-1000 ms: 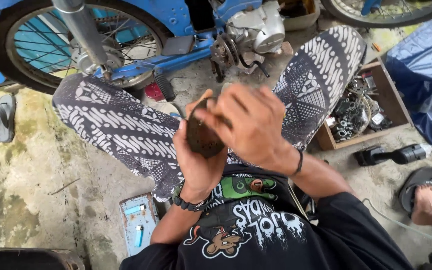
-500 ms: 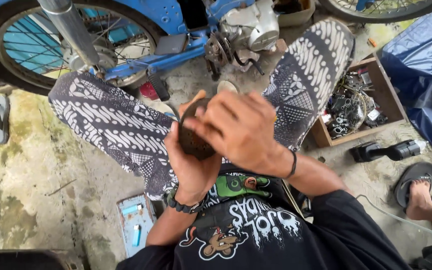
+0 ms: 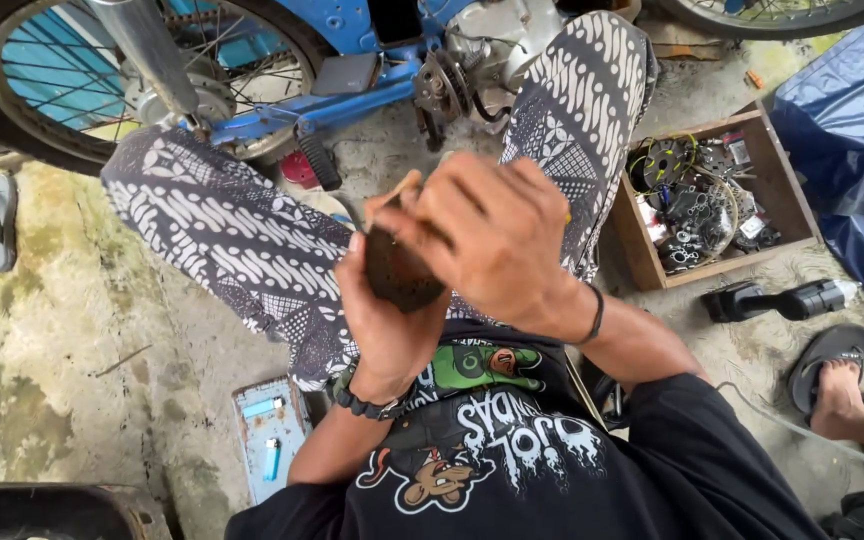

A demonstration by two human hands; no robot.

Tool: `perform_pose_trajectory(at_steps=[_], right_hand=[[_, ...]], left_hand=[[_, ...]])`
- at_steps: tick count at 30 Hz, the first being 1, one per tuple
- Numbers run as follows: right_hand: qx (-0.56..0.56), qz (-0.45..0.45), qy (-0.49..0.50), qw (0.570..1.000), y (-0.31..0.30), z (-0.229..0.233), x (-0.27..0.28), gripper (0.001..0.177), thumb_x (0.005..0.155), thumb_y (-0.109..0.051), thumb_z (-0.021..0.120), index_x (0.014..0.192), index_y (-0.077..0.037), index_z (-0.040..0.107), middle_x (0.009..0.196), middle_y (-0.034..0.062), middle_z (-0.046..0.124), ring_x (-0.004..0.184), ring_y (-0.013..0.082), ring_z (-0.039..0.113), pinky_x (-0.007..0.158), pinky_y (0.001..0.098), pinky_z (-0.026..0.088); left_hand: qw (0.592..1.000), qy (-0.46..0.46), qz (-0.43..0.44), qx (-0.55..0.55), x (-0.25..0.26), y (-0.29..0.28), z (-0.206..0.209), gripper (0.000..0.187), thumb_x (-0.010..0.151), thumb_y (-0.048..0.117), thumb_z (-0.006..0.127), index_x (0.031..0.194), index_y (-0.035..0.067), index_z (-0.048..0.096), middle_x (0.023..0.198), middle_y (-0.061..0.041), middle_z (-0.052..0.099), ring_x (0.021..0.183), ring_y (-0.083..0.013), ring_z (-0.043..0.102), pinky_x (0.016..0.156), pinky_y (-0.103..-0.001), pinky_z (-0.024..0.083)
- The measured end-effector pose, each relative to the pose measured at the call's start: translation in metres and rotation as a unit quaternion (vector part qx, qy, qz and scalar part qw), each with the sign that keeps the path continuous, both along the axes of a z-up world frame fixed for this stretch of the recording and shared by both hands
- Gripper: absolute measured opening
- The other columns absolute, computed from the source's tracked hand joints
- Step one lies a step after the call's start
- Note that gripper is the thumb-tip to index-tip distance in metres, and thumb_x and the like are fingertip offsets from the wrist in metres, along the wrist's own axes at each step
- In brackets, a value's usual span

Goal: The person sits on the ground and uses a yellow-handled tool to scrape and clean a circular metal part with holes. They rotate the part and continue scraping its surface throughout the clip.

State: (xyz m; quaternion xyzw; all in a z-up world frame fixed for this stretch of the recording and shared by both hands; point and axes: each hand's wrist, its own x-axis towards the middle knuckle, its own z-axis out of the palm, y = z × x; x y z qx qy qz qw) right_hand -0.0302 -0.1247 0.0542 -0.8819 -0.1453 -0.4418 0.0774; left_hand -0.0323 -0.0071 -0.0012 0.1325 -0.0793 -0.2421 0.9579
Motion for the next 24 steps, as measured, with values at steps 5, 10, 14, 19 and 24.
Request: perform_pose_trajectory(at_steps=[5,10,14,19,24], right_hand=[[-0.02,0.024,-0.007,0.999,0.006,0.005,-0.004,0.031,0.104,-0.04,0.068,0.084,-0.018,0.06,0.082,-0.0024,0.064,0.065,0.0076,0.05,0.064,0.0293,0.034],[-0.03,0.015,-0.018,0.999,0.004,0.005,-0.001,0.04,0.107,-0.044,0.064,0.081,-0.015,0.057,0.078,-0.0003,0.059,0.064,0.0101,0.043,0.07,0.0308,0.033],[-0.007,0.054,0.039,0.998,0.01,0.013,-0.008,0.038,0.106,-0.036,0.068,0.079,-0.011,0.06,0.084,0.0047,0.067,0.069,0.0167,0.058,0.065,0.0354,0.035],[-0.008,0.085,0.051,0.995,0.01,0.01,-0.007,0.036,0.107,-0.031,0.064,0.08,-0.008,0.062,0.084,0.0067,0.066,0.068,0.0204,0.057,0.064,0.0366,0.032],[-0.025,0.051,0.033,0.998,0.007,0.0,-0.007,0.037,0.109,-0.038,0.062,0.083,-0.012,0.056,0.087,0.0061,0.065,0.064,0.0141,0.04,0.064,0.0335,0.028]], left_hand=[[1.0,-0.004,0.023,-0.016,0.005,-0.002,0.002,0.06,0.107,0.042,0.047,0.146,-0.003,0.048,0.126,-0.015,0.062,0.127,-0.0281,0.056,0.114,-0.038,0.042],[0.995,-0.085,0.048,-0.01,0.003,-0.002,0.018,0.033,0.109,0.038,0.043,0.11,0.008,0.057,0.111,-0.008,0.059,0.106,-0.0177,0.057,0.092,-0.031,0.045],[0.996,-0.071,0.053,0.003,0.002,-0.002,0.007,0.048,0.111,0.038,0.039,0.137,0.0,0.051,0.121,-0.012,0.058,0.118,-0.0211,0.055,0.108,-0.033,0.044],[0.996,-0.058,0.059,0.043,0.003,0.002,0.01,0.052,0.11,0.04,0.037,0.141,0.001,0.05,0.104,-0.008,0.057,0.103,-0.0173,0.056,0.097,-0.032,0.047],[0.996,-0.08,0.031,0.02,-0.001,0.004,0.008,0.056,0.113,0.047,0.039,0.148,0.004,0.048,0.137,-0.018,0.055,0.136,-0.0315,0.05,0.12,-0.054,0.044]])
